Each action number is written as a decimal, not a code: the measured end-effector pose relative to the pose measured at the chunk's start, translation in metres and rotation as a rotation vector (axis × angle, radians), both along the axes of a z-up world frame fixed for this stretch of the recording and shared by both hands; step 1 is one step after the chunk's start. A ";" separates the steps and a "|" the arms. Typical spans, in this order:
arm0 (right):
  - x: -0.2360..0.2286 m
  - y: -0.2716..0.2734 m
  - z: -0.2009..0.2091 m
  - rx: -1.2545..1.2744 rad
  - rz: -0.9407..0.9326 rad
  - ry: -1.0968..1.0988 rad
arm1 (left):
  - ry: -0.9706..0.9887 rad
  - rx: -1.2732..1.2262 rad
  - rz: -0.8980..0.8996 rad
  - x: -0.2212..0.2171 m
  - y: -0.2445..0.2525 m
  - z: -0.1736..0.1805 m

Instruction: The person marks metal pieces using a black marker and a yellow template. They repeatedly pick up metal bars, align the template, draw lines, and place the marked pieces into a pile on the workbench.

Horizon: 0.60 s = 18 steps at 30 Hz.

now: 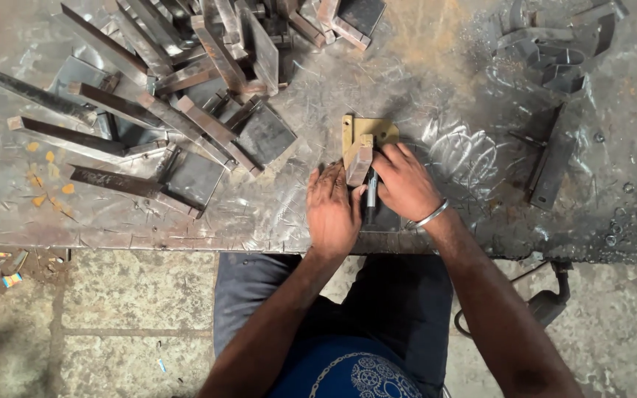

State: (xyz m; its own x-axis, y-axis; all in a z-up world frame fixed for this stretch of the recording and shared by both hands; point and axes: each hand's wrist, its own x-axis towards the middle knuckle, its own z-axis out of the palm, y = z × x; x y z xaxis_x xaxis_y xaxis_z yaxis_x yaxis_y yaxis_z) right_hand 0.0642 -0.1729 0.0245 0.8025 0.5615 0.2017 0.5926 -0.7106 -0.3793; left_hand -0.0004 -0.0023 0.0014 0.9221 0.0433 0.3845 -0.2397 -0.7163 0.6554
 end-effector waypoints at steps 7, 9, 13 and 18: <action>0.000 0.003 0.005 -0.017 -0.010 0.021 | -0.012 -0.017 -0.002 0.000 0.001 0.003; -0.001 0.003 0.005 -0.019 -0.009 0.025 | -0.002 -0.023 0.001 -0.001 0.000 0.002; -0.002 0.002 0.002 -0.050 0.000 -0.021 | 0.032 -0.052 0.005 0.000 0.002 0.001; -0.002 0.003 0.001 -0.057 -0.021 -0.021 | 0.079 -0.046 0.004 0.001 0.004 0.004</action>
